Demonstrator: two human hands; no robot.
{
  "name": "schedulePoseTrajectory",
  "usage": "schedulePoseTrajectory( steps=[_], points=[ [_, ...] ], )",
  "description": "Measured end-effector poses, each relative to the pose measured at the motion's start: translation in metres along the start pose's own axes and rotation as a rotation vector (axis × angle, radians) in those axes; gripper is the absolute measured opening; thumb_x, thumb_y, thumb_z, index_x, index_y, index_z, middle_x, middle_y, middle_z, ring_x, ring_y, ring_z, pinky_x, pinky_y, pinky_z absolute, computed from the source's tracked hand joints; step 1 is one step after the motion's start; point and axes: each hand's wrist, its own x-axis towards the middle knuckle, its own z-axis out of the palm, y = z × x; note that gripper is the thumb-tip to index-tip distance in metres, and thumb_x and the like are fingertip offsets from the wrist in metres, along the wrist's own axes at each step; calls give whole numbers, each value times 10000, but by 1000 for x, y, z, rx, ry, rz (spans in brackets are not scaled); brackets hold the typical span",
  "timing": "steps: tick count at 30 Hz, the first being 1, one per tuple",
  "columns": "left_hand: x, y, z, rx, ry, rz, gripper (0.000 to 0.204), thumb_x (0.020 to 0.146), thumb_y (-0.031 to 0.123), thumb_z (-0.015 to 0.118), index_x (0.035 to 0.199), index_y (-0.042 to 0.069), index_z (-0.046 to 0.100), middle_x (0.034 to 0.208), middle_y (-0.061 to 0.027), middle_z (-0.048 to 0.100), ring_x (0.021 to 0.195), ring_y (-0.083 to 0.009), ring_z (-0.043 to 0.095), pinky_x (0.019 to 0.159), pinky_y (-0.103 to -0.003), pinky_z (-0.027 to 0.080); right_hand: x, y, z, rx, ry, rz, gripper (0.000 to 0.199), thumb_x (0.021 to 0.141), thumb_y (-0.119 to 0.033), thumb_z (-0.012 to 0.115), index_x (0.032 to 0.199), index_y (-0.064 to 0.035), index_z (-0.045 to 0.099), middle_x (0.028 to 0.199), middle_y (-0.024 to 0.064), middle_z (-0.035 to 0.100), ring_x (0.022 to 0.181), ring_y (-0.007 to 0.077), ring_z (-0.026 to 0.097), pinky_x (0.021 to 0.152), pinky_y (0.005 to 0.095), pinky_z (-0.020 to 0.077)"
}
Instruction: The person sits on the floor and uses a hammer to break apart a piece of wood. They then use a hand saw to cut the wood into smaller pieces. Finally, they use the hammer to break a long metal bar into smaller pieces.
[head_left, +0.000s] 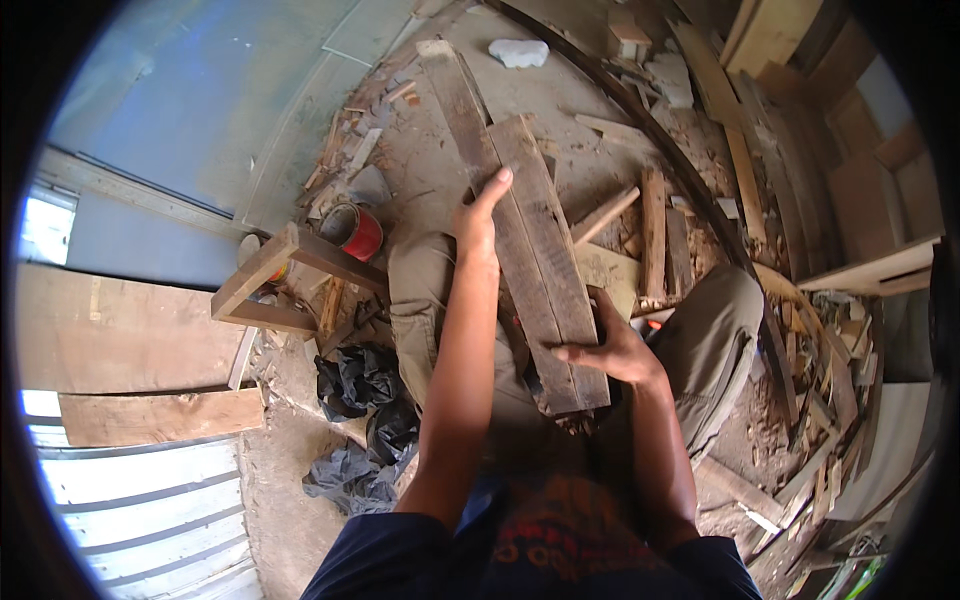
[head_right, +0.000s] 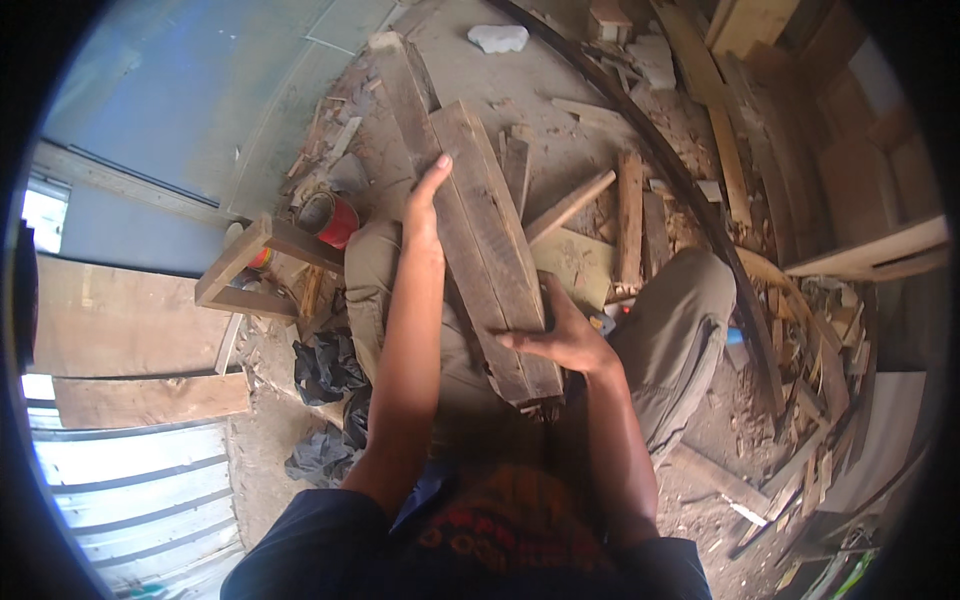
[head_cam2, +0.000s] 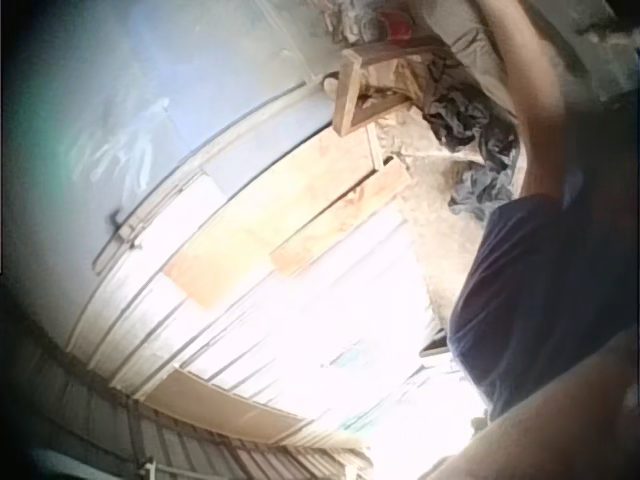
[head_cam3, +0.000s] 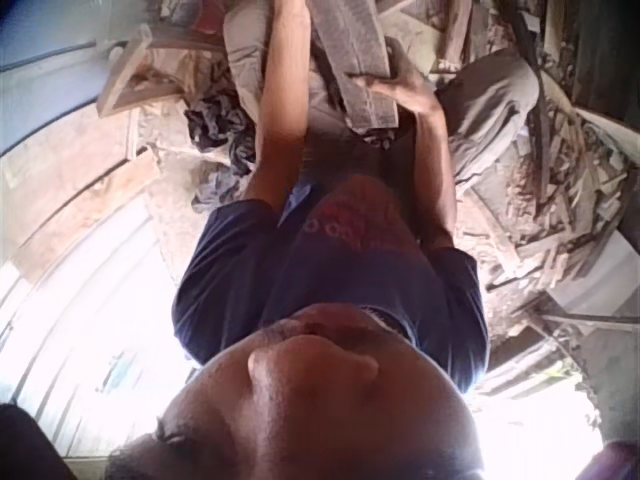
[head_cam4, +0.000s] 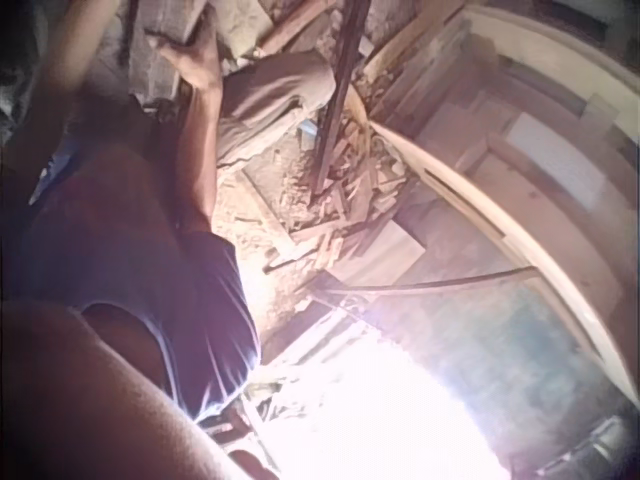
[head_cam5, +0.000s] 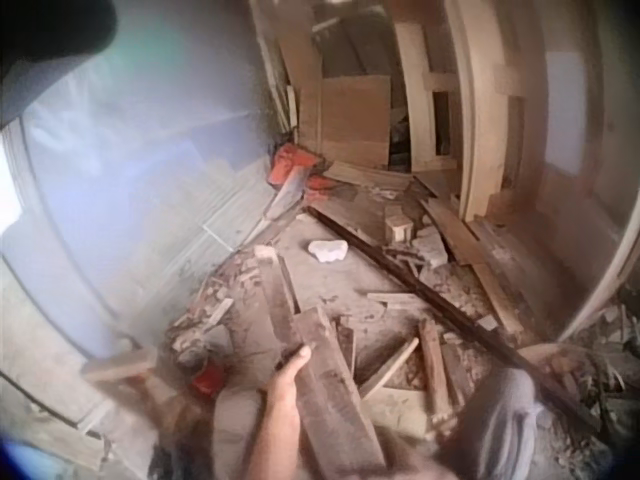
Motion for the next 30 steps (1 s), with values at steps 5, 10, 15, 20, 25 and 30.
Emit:
schedulePoseTrajectory(
  steps=[5,10,15,20,25,30],
  points=[
    [-10,5,1,-51,-33,136,518,810,230,861,1233,-4,673,1153,-88,703,1023,-204,677,932,-358,532,7,6,2,-136,57,-143,1064,698,-282,976,1480,53,337,1390,251,563,1320,309,541,1141,423,405],
    [-11,12,3,-49,-57,145,569,795,262,856,1261,8,653,1138,-75,688,1037,-188,665,940,-353,523,18,10,1,-276,100,-196,1023,708,-215,946,1488,38,334,1370,255,583,1325,323,550,1114,428,427],
    [-12,10,1,-76,-86,165,586,799,266,826,1287,5,630,1151,-89,683,1045,-202,667,934,-364,531,15,3,-1,-303,106,-160,1004,727,-203,933,1489,42,328,1372,254,588,1319,327,564,1107,428,431],
    [-12,6,-2,-143,-124,151,615,804,250,816,1319,-9,602,1177,-109,680,1054,-223,680,929,-379,554,17,5,1,-327,145,-247,975,751,-164,914,1490,52,315,1362,259,600,1307,327,578,1103,428,435],
    [-7,-3,-12,-258,-193,146,665,799,236,821,1361,-11,566,1198,-128,676,1054,-249,694,935,-411,580,14,-1,6,-384,172,-267,952,768,-154,901,1486,56,312,1340,276,618,1276,350,613,1074,428,463],
    [-3,-9,-27,-246,-193,125,720,777,234,839,1382,-20,542,1206,-135,674,1066,-264,693,925,-428,595,14,1,5,-469,171,-250,933,793,-149,882,1486,56,291,1329,287,624,1252,377,632,1056,436,481]
  ],
)
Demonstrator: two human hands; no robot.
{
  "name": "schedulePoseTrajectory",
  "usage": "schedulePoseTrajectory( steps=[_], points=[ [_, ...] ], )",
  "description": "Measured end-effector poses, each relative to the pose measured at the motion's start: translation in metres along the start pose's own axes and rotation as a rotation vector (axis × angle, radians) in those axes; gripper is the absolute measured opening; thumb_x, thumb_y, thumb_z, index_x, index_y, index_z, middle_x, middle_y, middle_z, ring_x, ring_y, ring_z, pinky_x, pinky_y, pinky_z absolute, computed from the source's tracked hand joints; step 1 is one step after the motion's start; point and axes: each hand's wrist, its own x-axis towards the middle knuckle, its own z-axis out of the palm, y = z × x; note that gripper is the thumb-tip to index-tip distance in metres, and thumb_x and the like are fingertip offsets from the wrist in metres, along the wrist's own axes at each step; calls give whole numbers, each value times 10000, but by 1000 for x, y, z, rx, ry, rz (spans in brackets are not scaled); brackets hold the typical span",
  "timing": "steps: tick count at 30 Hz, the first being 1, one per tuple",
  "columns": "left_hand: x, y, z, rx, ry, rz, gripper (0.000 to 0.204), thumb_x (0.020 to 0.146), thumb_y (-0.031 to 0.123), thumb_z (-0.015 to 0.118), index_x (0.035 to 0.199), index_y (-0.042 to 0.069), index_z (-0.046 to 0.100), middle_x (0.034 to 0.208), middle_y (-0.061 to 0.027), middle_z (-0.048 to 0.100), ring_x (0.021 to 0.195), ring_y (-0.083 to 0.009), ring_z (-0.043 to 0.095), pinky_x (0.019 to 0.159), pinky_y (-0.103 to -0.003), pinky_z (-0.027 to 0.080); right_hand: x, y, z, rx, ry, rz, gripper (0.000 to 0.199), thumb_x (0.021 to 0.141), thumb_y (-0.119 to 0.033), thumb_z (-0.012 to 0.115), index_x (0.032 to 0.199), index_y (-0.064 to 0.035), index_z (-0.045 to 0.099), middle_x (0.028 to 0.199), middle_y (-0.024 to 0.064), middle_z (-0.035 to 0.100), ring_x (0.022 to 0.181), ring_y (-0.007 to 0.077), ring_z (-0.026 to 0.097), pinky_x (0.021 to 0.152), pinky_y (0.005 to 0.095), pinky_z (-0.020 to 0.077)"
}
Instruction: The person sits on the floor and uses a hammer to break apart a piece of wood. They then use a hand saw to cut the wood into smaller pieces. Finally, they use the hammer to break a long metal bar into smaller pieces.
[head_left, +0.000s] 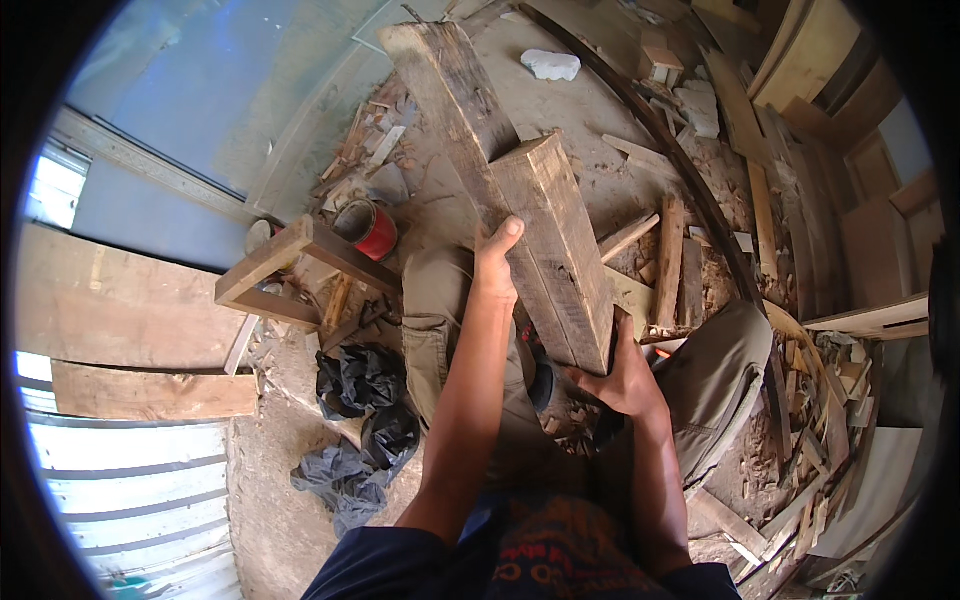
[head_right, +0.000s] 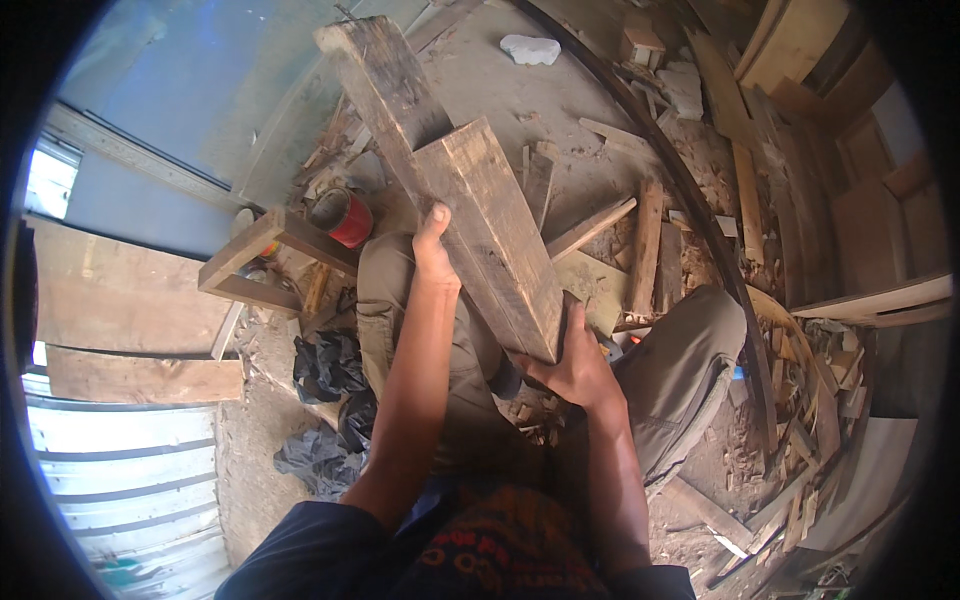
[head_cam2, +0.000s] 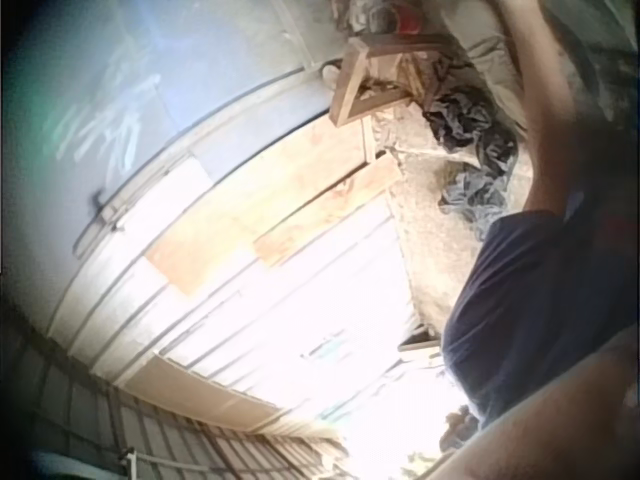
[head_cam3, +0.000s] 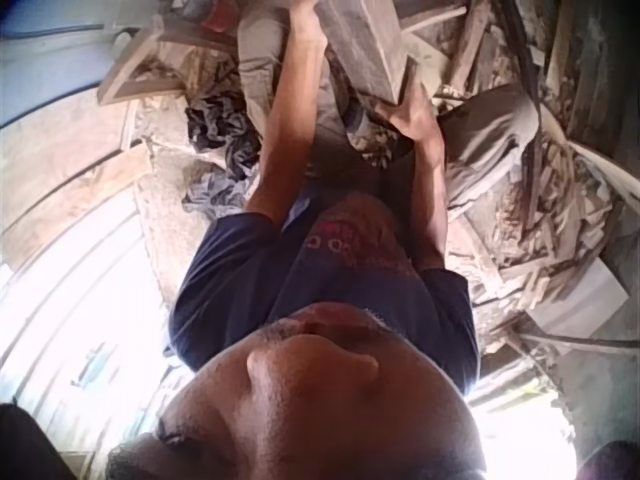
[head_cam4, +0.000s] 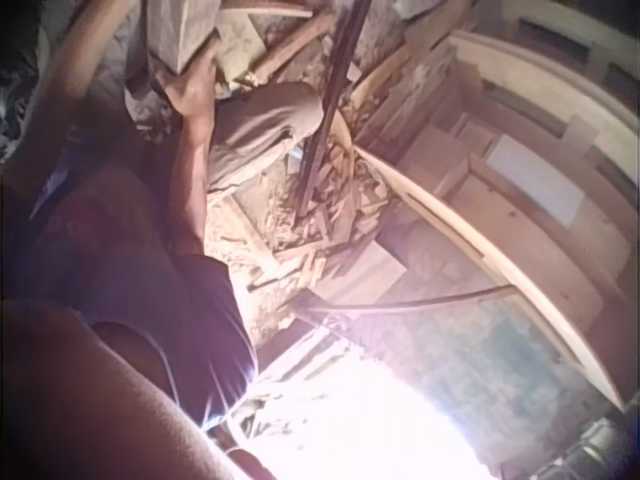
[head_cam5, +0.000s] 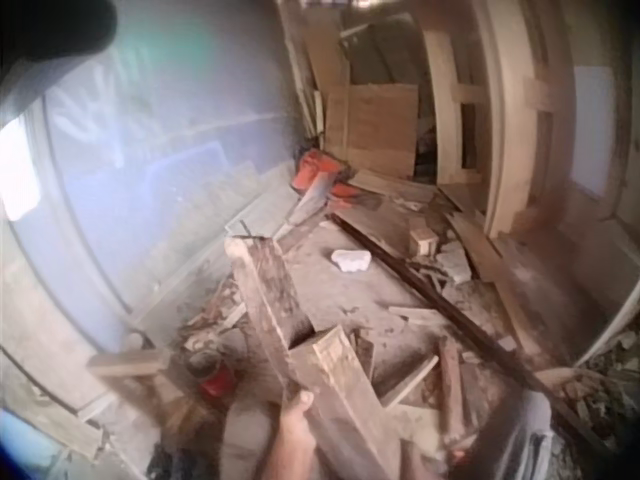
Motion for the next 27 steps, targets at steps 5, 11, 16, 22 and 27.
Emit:
schedulePoseTrajectory(
  steps=[5,11,16,22,27],
  points=[
    [-6,8,8,-127,-200,4,808,716,215,863,1408,-20,519,1231,-149,667,1076,-283,697,918,-446,601,2,7,6,59,40,-113,922,792,-109,877,1476,53,280,1359,293,598,1285,385,608,1070,443,478],
    [-19,13,22,-90,-191,109,794,703,236,836,1394,-14,536,1244,-135,670,1146,-284,665,963,-456,575,-3,1,7,14,31,-6,937,771,-147,904,1456,33,290,1354,293,599,1295,391,603,1069,450,486],
    [-16,28,39,-45,120,-44,692,791,345,826,1356,23,589,1235,-125,675,1134,-295,650,1007,-457,531,-2,-14,-9,-59,-101,101,1079,800,-454,884,1517,70,270,1417,350,533,1373,433,523,1147,477,405],
    [11,31,36,-39,228,-83,627,831,429,808,1297,46,633,1219,-134,687,1085,-315,661,956,-473,537,14,-18,-64,509,-155,381,904,1041,-678,424,1529,82,400,1536,263,460,1450,341,427,1194,390,343],
    [27,29,20,9,343,-110,648,880,508,727,1357,83,619,1308,-117,664,1150,-328,642,1006,-497,510,9,-36,-76,839,19,661,975,938,-749,566,1555,-12,406,1530,175,510,1371,224,524,1070,376,481]
  ],
)
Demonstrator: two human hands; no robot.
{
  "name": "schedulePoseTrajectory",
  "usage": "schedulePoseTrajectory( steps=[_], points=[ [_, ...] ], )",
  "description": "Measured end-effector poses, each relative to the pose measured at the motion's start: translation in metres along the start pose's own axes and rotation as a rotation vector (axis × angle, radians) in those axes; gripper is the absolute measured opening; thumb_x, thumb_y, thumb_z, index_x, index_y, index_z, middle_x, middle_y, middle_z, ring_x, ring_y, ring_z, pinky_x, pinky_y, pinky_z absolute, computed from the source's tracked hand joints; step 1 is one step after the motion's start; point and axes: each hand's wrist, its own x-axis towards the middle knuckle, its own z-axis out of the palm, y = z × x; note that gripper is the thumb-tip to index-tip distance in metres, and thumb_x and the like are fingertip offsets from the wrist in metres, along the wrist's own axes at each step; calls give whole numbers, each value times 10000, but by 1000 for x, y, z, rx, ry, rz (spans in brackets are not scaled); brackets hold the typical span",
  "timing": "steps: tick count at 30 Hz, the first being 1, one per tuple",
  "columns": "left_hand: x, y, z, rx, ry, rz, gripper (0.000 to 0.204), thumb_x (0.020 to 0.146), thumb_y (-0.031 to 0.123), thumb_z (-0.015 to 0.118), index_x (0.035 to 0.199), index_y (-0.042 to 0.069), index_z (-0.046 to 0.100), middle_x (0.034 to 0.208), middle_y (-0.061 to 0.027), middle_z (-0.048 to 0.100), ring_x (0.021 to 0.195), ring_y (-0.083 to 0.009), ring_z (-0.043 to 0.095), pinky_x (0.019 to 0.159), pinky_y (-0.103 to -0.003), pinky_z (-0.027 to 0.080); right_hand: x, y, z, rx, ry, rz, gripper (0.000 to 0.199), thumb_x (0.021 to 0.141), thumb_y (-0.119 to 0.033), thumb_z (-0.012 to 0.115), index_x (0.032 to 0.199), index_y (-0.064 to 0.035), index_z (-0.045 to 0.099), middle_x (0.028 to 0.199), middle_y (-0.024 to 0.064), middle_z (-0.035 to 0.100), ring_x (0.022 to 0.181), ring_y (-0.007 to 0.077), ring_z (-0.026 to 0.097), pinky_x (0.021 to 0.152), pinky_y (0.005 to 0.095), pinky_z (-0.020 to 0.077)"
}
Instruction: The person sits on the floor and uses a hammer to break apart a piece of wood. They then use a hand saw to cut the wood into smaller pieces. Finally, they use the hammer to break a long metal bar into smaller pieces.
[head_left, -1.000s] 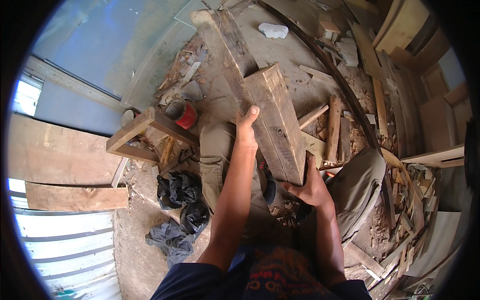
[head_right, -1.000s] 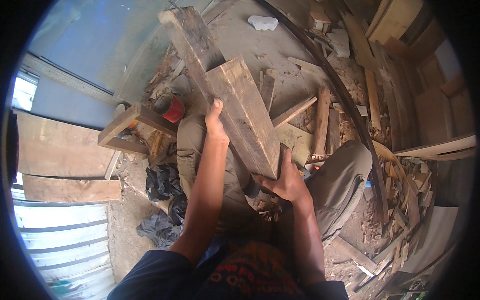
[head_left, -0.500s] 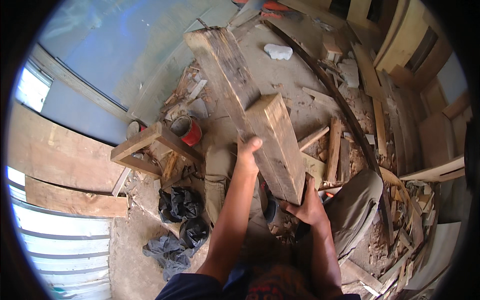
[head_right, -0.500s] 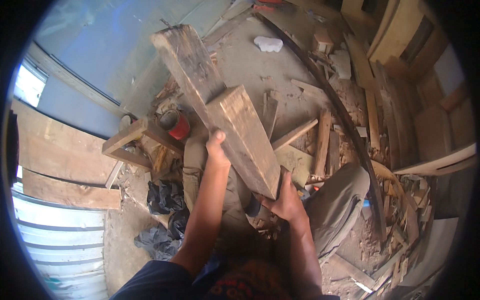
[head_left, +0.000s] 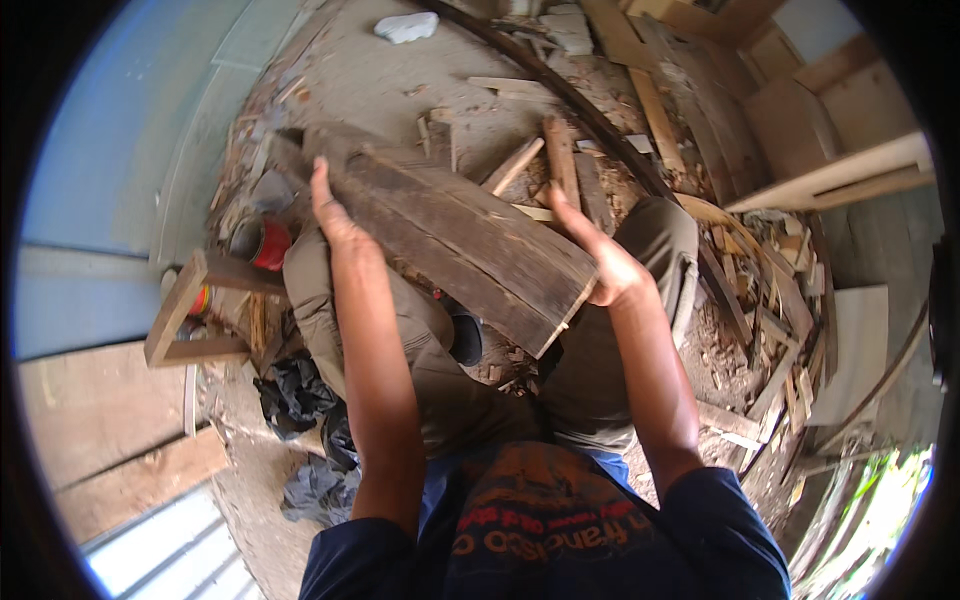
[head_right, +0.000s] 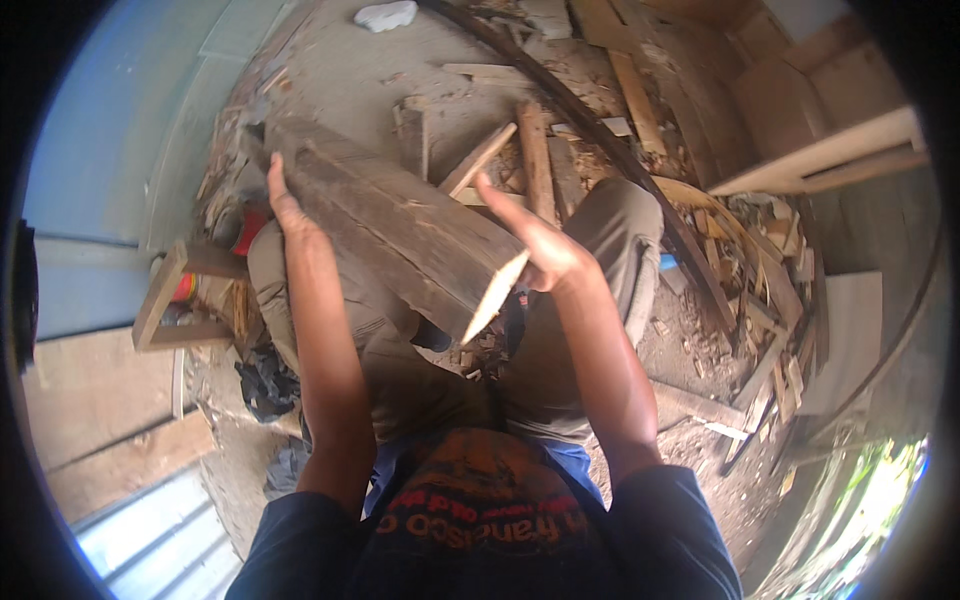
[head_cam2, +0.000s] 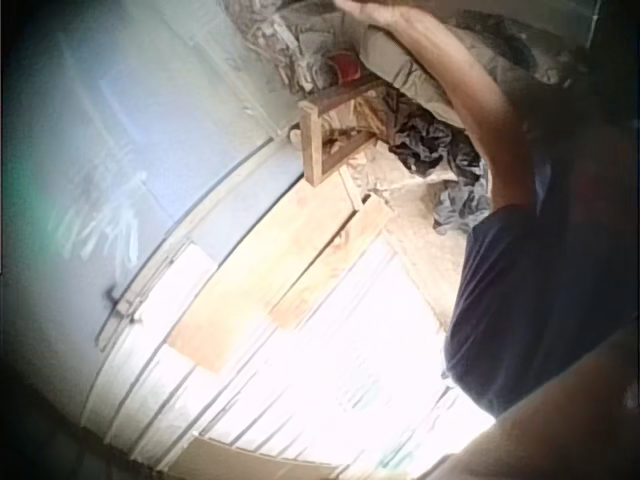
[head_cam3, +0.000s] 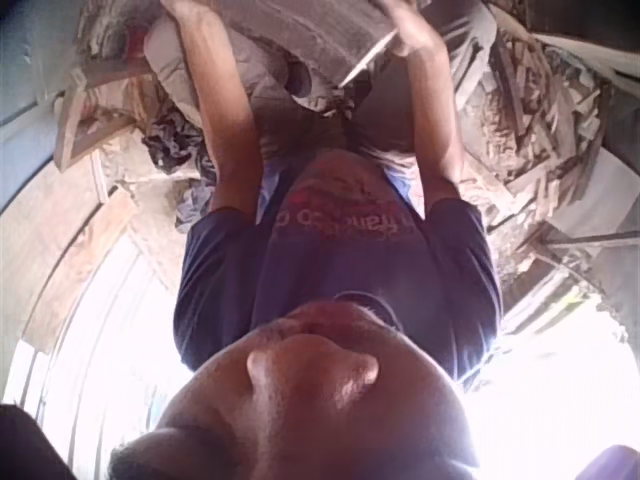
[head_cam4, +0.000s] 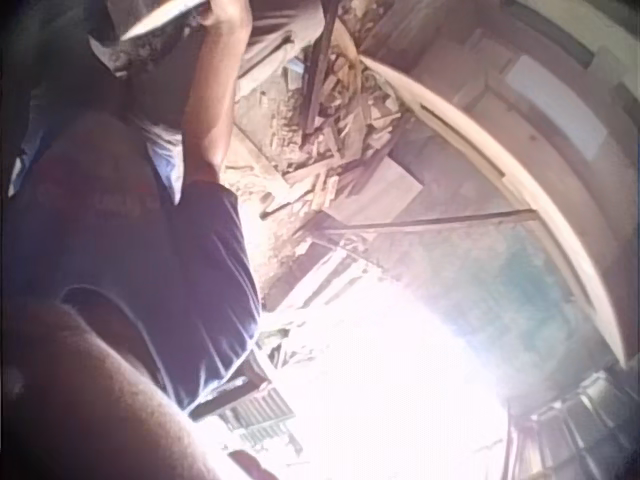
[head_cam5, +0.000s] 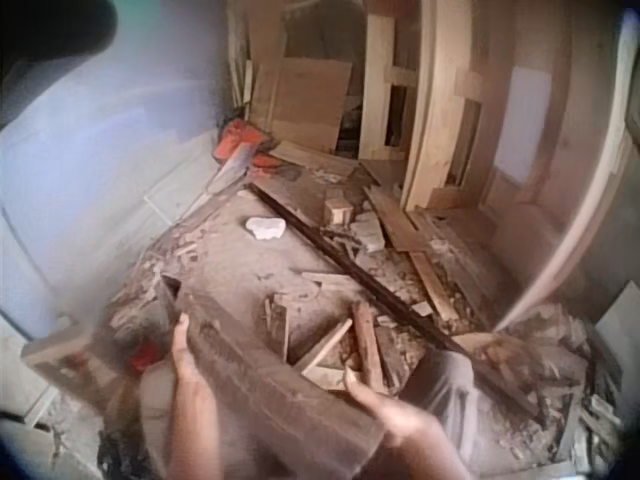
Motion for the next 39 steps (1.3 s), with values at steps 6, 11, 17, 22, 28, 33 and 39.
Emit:
schedulePoseTrajectory(
  steps=[6,11,17,22,28,33,39],
  points=[
    [6,-4,-1,23,3,9,728,881,532,715,1449,106,555,1447,-105,580,1270,-337,566,1070,-518,458,-4,-15,1,79,-195,69,808,870,-586,740,1483,-100,540,1442,90,607,1278,211,600,1034,369,496],
    [-3,0,0,89,55,26,762,888,567,687,1476,109,525,1473,-107,557,1293,-345,547,1078,-527,450,-5,-17,7,1,-216,90,729,844,-588,750,1389,-118,632,1375,67,645,1198,178,628,987,343,504],
    [12,5,-16,33,-168,75,815,883,613,665,1492,99,498,1451,-122,557,1295,-349,541,1068,-536,450,3,-12,6,-153,-438,173,948,865,-610,691,1578,-59,396,1628,143,397,1473,260,405,1174,393,359],
    [-26,-1,14,121,-84,21,838,870,641,675,1473,85,504,1377,-138,591,1234,-340,569,1042,-520,476,16,8,18,-125,-468,138,1146,875,-840,546,1653,-67,215,1696,179,237,1541,277,284,1215,473,303],
    [-22,-27,8,-28,-369,-52,728,972,611,551,1445,59,508,1330,-156,623,1177,-328,631,1001,-486,534,40,23,20,-175,-459,146,1091,884,-765,632,1588,13,337,1594,218,413,1424,286,473,1141,430,433],
    [-11,-36,-8,-44,-440,-4,745,946,621,591,1434,62,522,1309,-149,634,1148,-310,646,958,-467,552,37,43,27,-242,-310,-19,1057,888,-704,680,1553,60,376,1546,241,471,1409,319,485,1146,443,410],
    [-10,-28,-4,26,-772,48,899,893,686,618,1510,54,449,1433,-188,566,1249,-318,614,1023,-463,541,29,50,41,-378,-165,-354,906,905,-596,731,1456,84,495,1374,230,626,1293,313,578,1113,421,435]
  ],
)
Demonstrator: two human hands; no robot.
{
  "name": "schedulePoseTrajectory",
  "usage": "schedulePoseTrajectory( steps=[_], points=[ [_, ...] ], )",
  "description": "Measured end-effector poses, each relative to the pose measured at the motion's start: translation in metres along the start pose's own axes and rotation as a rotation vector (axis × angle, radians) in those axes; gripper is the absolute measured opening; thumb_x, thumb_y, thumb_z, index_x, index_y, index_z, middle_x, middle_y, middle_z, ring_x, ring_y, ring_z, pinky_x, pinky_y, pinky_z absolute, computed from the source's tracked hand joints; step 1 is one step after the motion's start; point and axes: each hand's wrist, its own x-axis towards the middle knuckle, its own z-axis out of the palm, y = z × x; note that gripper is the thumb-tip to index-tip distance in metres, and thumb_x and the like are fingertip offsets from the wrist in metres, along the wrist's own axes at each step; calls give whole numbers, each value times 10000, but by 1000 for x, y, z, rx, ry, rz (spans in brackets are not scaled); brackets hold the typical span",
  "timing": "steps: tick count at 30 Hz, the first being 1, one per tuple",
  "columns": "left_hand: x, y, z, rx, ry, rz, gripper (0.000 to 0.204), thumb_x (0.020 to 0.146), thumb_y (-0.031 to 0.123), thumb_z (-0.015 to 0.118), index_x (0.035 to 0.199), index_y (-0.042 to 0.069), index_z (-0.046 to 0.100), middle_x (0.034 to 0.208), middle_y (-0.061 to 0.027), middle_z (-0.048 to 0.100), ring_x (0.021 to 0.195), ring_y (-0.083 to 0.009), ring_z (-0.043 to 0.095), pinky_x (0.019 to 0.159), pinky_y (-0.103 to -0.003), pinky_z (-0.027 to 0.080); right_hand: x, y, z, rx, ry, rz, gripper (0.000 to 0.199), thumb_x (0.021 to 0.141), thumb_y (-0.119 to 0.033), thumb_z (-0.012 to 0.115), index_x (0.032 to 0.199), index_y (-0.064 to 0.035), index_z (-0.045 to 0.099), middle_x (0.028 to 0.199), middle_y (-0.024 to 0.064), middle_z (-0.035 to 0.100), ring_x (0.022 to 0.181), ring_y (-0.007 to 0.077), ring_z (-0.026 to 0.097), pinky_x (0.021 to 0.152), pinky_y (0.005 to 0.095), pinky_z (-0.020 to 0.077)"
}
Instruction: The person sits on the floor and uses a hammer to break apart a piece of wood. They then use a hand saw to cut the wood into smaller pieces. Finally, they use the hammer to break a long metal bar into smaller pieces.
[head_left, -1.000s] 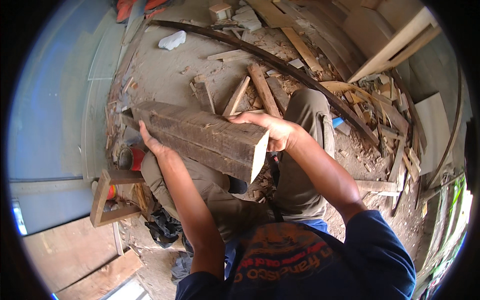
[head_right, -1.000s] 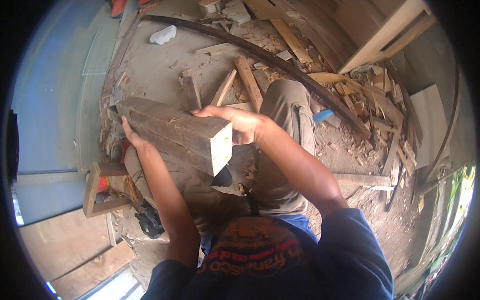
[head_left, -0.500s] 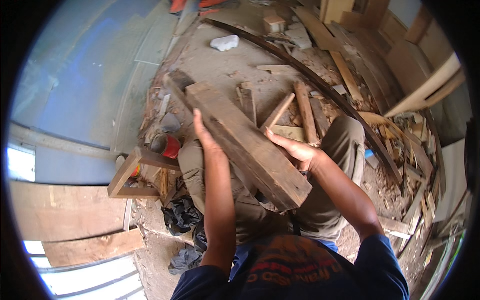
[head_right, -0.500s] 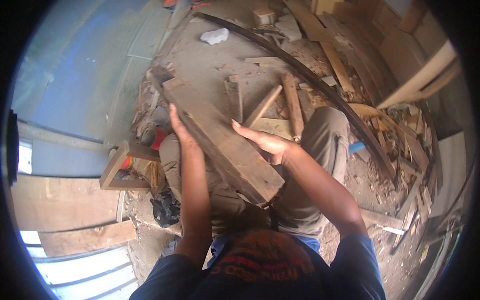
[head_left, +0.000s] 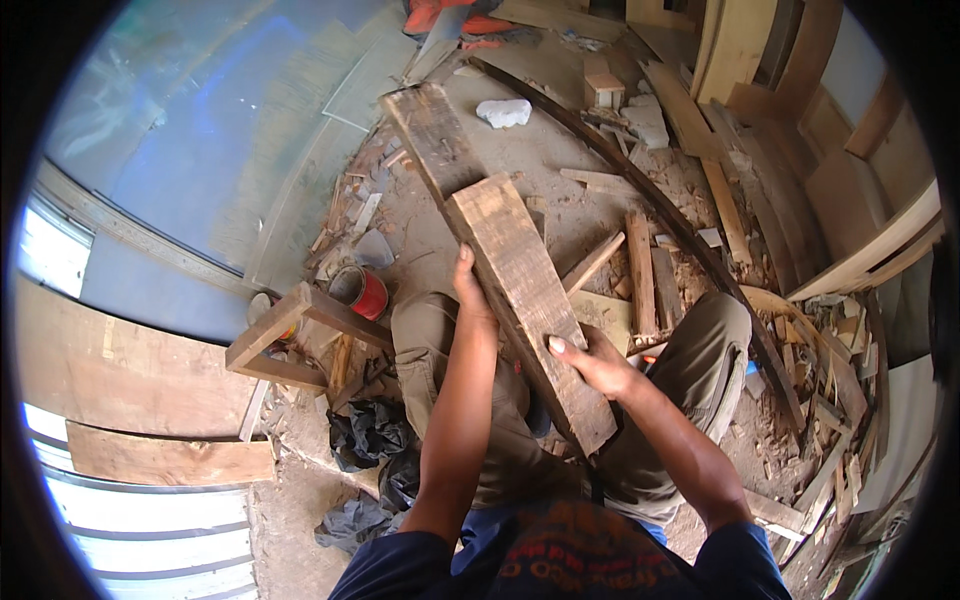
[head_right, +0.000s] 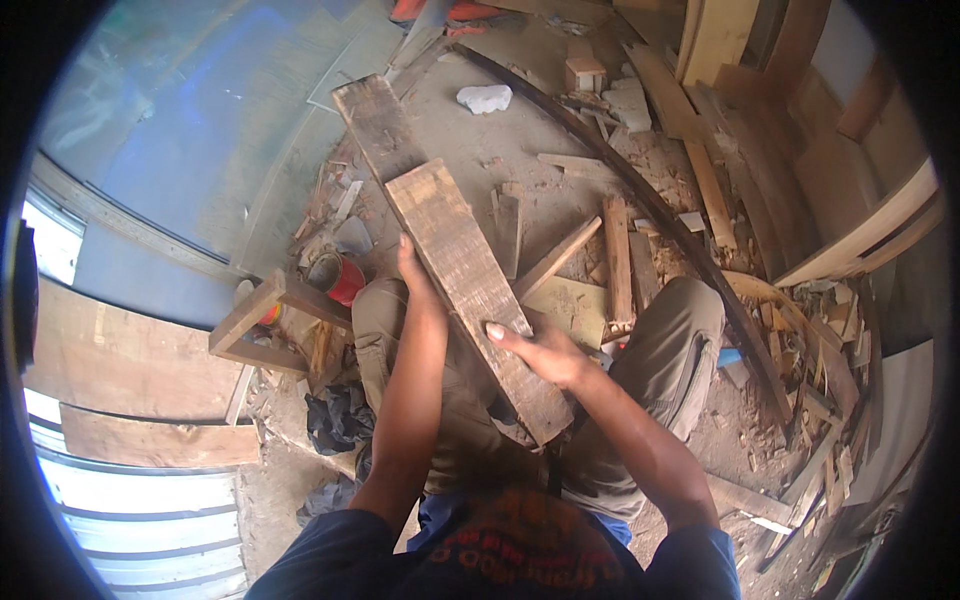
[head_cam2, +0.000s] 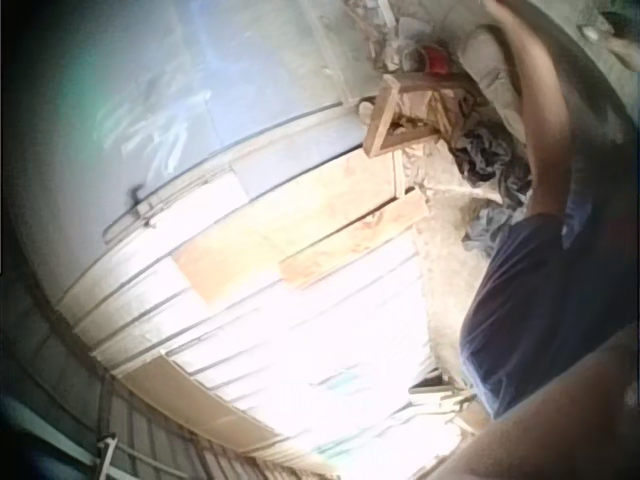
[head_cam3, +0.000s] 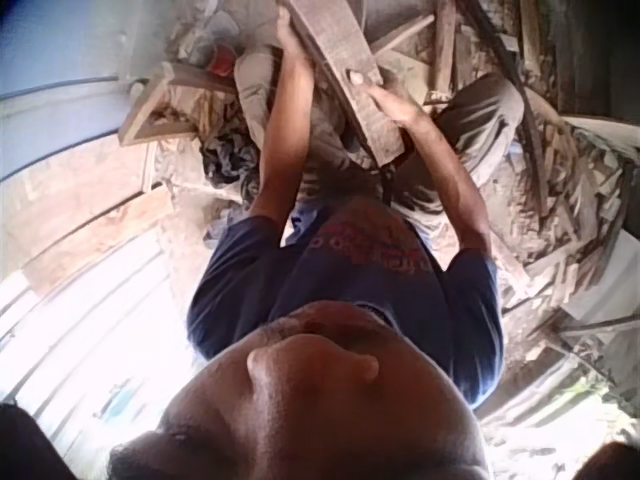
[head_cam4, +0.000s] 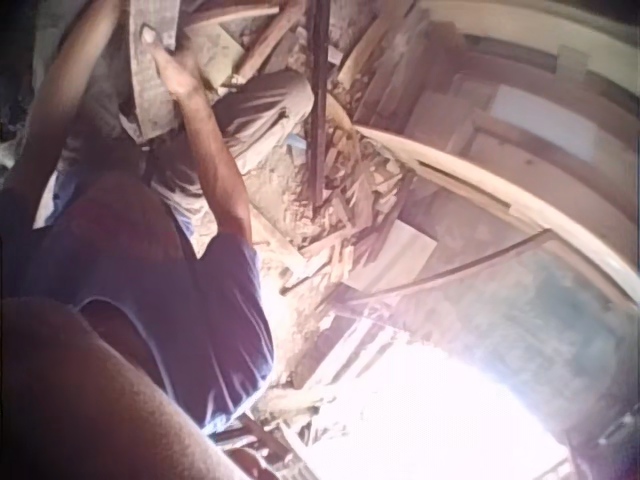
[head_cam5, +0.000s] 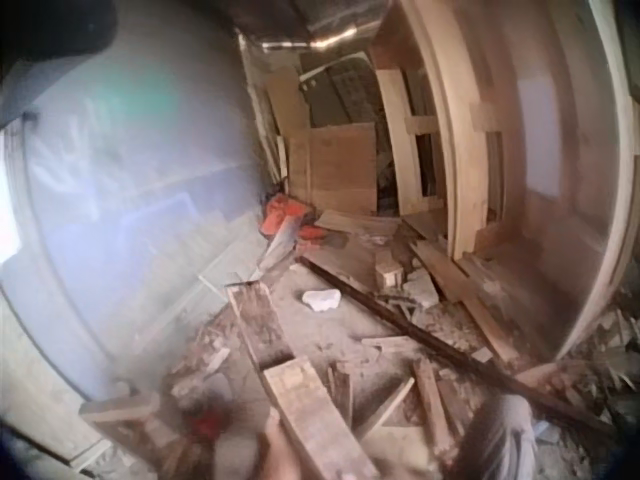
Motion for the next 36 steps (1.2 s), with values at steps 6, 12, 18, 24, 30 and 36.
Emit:
schedulePoseTrajectory(
  steps=[6,12,18,24,30,36],
  points=[
    [4,11,17,201,118,-189,937,905,682,649,1546,41,412,1500,-142,527,1364,-292,526,1120,-457,454,-3,14,-2,51,51,-143,830,924,-481,768,1449,97,483,1315,204,663,1241,254,601,1091,396,452],
    [-26,-4,97,478,156,34,1057,771,335,918,1551,-4,290,1428,-175,515,1310,-260,526,1127,-425,421,5,26,-24,-32,190,-316,880,846,-353,847,1460,126,438,1372,242,596,1307,293,557,1140,409,406],
    [-30,-3,111,463,138,97,787,766,174,905,1384,-10,455,1241,-132,615,1130,-212,619,981,-361,510,5,34,-19,3,204,-417,912,827,-301,856,1493,111,389,1405,232,562,1330,294,529,1143,415,400],
    [-34,-13,102,346,220,31,719,746,101,851,1361,-24,499,1172,-119,631,1058,-218,639,957,-360,526,1,39,-26,-179,257,-403,1030,813,-447,870,1510,111,356,1426,268,533,1368,337,505,1151,450,402],
    [-23,2,95,324,244,67,822,725,39,802,1460,-40,442,1289,-176,590,1158,-298,614,1011,-436,531,-26,-15,-61,-315,525,-613,939,894,-458,801,1548,41,348,1468,269,519,1396,356,495,1161,463,403],
    [-5,24,70,388,124,-76,840,782,153,752,1513,-27,379,1371,-208,541,1190,-343,606,1002,-504,552,-104,-10,-167,268,979,-625,413,1039,-310,662,1327,-22,598,1144,74,711,1033,154,678,886,306,534]
  ],
)
